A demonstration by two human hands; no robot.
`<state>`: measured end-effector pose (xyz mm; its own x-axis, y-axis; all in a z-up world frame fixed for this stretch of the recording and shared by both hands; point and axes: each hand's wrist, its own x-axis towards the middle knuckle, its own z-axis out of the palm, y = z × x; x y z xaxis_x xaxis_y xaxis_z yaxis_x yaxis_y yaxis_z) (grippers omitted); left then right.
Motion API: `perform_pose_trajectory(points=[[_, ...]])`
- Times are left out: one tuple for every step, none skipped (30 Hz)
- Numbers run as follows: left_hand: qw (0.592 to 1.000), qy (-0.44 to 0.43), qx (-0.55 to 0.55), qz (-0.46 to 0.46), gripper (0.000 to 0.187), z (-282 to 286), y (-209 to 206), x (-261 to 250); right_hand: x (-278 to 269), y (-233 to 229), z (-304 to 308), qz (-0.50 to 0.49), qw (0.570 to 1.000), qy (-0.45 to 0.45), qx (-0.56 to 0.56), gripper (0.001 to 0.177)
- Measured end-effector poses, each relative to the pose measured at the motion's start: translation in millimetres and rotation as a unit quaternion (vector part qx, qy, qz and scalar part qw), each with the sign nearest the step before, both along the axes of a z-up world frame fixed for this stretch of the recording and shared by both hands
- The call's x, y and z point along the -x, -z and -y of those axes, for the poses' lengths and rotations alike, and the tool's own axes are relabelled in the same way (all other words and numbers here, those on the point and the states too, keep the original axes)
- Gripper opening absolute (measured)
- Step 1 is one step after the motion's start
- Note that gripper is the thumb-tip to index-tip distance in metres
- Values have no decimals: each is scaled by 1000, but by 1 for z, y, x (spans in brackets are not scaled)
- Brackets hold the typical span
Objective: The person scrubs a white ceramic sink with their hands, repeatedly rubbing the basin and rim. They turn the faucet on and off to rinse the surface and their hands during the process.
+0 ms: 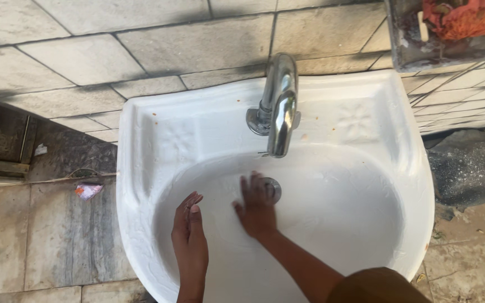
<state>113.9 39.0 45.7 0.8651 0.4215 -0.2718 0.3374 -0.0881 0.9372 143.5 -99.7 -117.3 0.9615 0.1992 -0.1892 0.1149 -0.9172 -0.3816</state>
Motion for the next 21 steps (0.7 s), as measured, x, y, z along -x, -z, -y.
perform_pose_trajectory(points=[[1000, 4, 7, -18, 43, -2, -1, 2, 12, -2, -21, 9, 996, -18, -90, 75], [999, 11, 13, -37, 43, -5, -3, 4, 25, -5, -26, -17, 987, -102, -125, 73], [998, 35, -22, -39, 43, -9, -6, 8, 39, -10, -26, -43, 969, -185, -159, 71], [996, 55, -57, -38, 42, -14, -10, 11, 49, -16, -23, -66, 941, -269, -193, 69], [992, 76, -92, -37, 41, -20, -13, 13, 57, -21, -17, -88, 905, -350, -224, 67], [988, 87, -122, -33, 39, -25, -15, 19, 67, -26, -8, -115, 859, -429, -254, 65], [983, 98, -153, -29, 37, -30, -17, 24, 47, -25, 17, -72, 892, -422, -148, 68], [976, 112, -184, -21, 35, -34, -16, 23, 12, -22, 38, -22, 913, -405, -40, 72], [968, 116, -222, -10, 34, -37, -16, 26, -7, -22, 39, 19, 952, -306, -7, 74], [957, 122, -263, 2, 33, -42, -16, 28, -19, -23, 32, 62, 978, -200, 24, 76], [944, 128, -304, 15, 32, -48, -15, 28, -15, -23, 5, 45, 976, -211, -31, 78], [933, 141, -331, 29, 32, -51, -13, 28, -1, -24, -34, 26, 971, -222, -83, 79], [920, 153, -358, 44, 31, -55, -10, 28, 11, -29, -57, 7, 963, -232, -135, 81], [907, 165, -383, 58, 31, -57, -7, 28, 28, -38, -56, -36, 944, -272, -181, 77], [907, 173, -380, 52, 30, -59, -5, 30, 55, -49, -52, -79, 920, -311, -226, 74], [906, 180, -379, 46, 30, -61, -3, 31, 80, -61, -47, -120, 889, -348, -271, 71], [906, 187, -378, 40, 29, -63, -2, 31, 92, -65, -42, -160, 854, -383, -314, 67], [914, 191, -357, 34, 29, -64, -1, 34, 79, -59, -24, -171, 848, -409, -291, 68], [921, 195, -335, 28, 30, -64, -1, 37, 66, -51, -3, -181, 840, -435, -267, 68], [929, 193, -315, 26, 30, -63, 1, 36, 45, -43, 15, -118, 880, -429, -167, 69], [931, 201, -304, 15, 31, -62, 3, 35, 17, -35, 25, -52, 906, -416, -65, 69]])
